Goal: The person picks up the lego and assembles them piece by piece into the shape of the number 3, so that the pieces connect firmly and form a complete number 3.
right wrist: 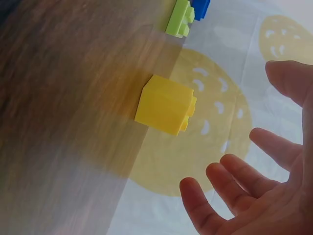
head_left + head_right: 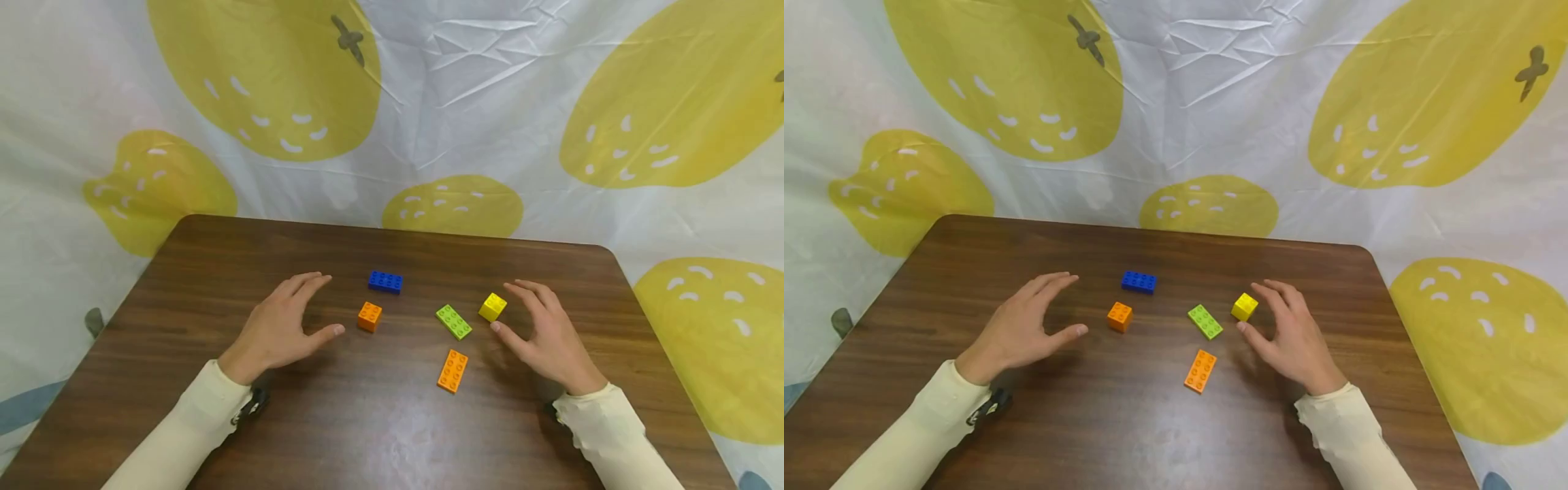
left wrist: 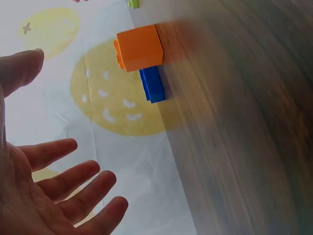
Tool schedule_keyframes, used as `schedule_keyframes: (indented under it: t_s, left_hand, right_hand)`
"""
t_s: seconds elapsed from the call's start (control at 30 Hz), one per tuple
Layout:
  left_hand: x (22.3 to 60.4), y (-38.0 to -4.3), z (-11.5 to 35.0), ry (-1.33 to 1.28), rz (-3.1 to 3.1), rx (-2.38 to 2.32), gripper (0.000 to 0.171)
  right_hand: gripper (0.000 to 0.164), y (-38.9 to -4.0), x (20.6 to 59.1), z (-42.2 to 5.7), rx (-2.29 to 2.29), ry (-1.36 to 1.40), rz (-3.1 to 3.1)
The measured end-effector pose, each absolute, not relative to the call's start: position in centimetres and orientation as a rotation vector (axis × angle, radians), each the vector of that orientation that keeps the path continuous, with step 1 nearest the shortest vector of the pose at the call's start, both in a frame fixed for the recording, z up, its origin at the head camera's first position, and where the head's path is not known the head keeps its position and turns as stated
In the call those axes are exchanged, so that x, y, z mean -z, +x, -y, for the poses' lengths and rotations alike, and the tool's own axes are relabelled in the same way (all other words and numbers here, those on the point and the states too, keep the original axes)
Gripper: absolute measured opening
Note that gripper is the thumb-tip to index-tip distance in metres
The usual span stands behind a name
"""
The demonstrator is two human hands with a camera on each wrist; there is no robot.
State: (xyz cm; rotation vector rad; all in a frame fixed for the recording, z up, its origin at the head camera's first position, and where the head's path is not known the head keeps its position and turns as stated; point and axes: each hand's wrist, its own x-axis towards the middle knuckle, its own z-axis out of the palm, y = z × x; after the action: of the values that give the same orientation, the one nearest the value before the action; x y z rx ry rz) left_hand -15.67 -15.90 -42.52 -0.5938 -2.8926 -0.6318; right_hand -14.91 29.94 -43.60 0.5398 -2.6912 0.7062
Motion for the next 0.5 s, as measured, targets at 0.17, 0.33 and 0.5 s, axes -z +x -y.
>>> schedule_keyframes:
  t_s: [0.17, 0.33, 0.5]
  left_hand:
    - [42.4, -15.4, 15.3, -0.625, 2.856, 0.699, 0.084]
    - [42.3, -15.0, 14.5, -0.669, 2.788, 0.787, 0.073]
    - [42.1, -14.5, 13.4, -0.734, 2.749, 0.87, 0.066]
  right_hand:
    - [0.065, -15.2, 43.7, -29.9, -0.73, 0.548, 2.681]
    - [0.059, -15.7, 44.0, -29.9, -0.745, 0.572, 2.652]
    - [0.055, -16.0, 44.2, -29.9, -0.767, 0.58, 2.637]
